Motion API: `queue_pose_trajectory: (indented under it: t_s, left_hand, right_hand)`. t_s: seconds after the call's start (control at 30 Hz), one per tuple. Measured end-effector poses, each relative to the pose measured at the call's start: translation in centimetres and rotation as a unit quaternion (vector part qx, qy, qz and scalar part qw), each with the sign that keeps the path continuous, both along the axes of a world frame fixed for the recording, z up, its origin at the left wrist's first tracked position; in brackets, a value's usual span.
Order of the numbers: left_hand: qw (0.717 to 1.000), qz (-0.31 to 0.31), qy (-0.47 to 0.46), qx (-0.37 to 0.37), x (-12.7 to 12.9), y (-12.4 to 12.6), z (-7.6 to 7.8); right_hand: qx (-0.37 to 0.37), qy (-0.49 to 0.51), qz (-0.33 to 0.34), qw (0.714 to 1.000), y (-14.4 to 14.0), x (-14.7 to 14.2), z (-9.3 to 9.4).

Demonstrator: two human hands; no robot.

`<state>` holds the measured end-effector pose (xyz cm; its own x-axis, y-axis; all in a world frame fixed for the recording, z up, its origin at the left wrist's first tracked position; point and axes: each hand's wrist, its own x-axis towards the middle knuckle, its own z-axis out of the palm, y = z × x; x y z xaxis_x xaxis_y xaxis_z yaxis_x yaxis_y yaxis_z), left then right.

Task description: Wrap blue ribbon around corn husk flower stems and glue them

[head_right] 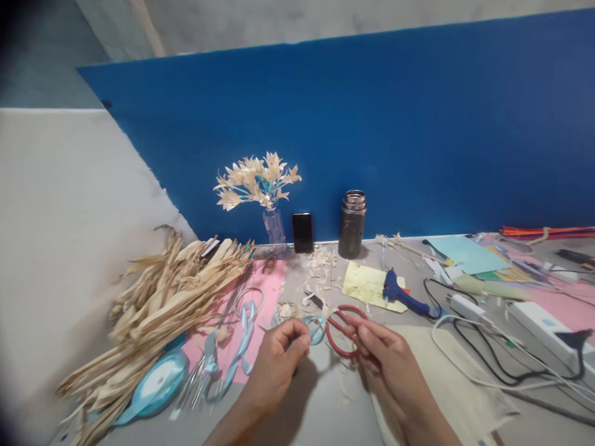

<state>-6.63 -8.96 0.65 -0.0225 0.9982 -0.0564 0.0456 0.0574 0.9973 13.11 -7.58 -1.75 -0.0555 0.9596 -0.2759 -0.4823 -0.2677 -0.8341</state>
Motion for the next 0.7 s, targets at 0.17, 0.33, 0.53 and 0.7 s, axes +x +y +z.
queue_pose_trajectory:
  t_s: [0.17,0.33,0.53,0.7]
  left_hand:
    - [0.993,0.013,-0.107,-0.057,-1.2,0.8,-0.2]
    - [0.934,-0.101,-0.305,-0.155,-1.1,0.5,0.0]
    - [0.990,0.011,-0.143,-0.011,-0.2,0.1,-0.9]
    - [0.977,0.103,0.060,0.179,0.1,-0.5,-1.1]
  right_hand:
    - [-0.002,0.030,-0.005,1.000,-0.1,1.4,0.8]
    - [0.002,0.043,0.026,0.999,-0.5,1.4,0.0]
    - [0.014,0.090,0.023,0.996,-0.6,1.5,-0.1]
    - [-0.001,-0.027,-0.046,0.999,-0.4,1.3,-0.4]
